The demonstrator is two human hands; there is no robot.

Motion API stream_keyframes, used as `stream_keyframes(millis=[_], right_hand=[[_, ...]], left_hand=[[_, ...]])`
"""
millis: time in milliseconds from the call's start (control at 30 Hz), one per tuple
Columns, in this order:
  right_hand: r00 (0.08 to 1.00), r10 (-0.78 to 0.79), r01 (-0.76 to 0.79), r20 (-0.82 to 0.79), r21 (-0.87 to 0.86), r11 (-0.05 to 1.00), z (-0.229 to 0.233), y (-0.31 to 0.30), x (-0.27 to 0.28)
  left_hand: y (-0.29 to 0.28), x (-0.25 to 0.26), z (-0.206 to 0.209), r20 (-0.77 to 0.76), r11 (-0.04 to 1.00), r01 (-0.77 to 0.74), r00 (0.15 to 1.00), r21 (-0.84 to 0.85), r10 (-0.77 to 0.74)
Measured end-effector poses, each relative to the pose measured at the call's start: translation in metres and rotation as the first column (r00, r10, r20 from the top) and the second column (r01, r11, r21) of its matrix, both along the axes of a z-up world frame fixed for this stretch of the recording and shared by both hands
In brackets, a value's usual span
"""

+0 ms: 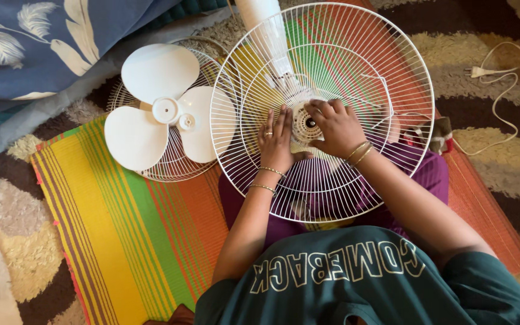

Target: The person wipes the front grill of a white pedestal fan with a cloth while sitting on the floor. They then attach the fan head to the stand and continue wiping the grill and the central hub area.

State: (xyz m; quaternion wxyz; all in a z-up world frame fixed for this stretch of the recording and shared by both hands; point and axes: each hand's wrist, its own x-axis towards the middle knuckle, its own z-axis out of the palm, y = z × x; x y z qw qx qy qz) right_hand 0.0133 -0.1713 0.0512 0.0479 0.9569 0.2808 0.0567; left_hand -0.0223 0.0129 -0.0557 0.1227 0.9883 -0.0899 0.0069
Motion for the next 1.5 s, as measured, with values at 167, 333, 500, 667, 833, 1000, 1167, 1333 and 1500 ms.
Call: stream_keyframes(millis=[167, 333, 500, 667, 833, 1000, 1167, 1333, 1500], right_hand=[[0.884, -0.348, 0.354, -0.313, -0.039, 0.934, 0.005, 0.023, -0.018], [0.992, -0.102, 0.105, 0.073, -0.034, 0.994, -0.001, 0.003, -0.013], [0.994, -0.041, 0.047, -0.097, 0.053, 0.998, 0.003, 0.001, -0.004], [0.877, -0.214, 0.212, -0.431, -0.053, 0.976, 0.038, 0.018, -0.012], [0.961, 0.001, -0.035, -0.276, -0.121, 0.992, 0.044, 0.013, 0.007], [0.938, -0.107, 0.087, -0.33, -0.076, 0.993, 0.037, 0.015, 0.009], [0.863, -0.34, 0.349, -0.375, -0.044, 0.936, 0.021, 0.021, -0.008], [0.884, -0.319, 0.309, -0.342, -0.085, 0.947, 0.012, 0.022, -0.005], [0.975, 0.022, -0.046, -0.219, -0.108, 0.993, 0.02, -0.005, 0.013]], left_hand=[[-0.002, -0.002, 0.001, 0.033, 0.999, -0.009, 0.999, -0.031, 0.01], [0.0, -0.003, 0.001, -0.025, 0.999, -0.002, 1.0, -0.037, 0.001], [0.001, -0.002, 0.003, -0.002, 1.0, 0.006, 1.0, -0.016, -0.006], [-0.001, -0.004, 0.012, -0.042, 1.0, -0.009, 0.999, -0.024, 0.008], [0.0, -0.004, 0.015, -0.06, 1.0, 0.006, 0.998, -0.026, -0.008], [0.001, -0.002, 0.004, 0.022, 0.999, 0.019, 1.0, -0.026, -0.018], [0.002, -0.006, -0.005, 0.097, 0.998, 0.016, 0.995, -0.055, -0.011], [0.001, -0.007, -0.003, 0.108, 0.999, 0.018, 0.994, -0.033, -0.015], [0.001, -0.001, 0.015, 0.068, 1.0, 0.021, 0.997, 0.0, -0.021]])
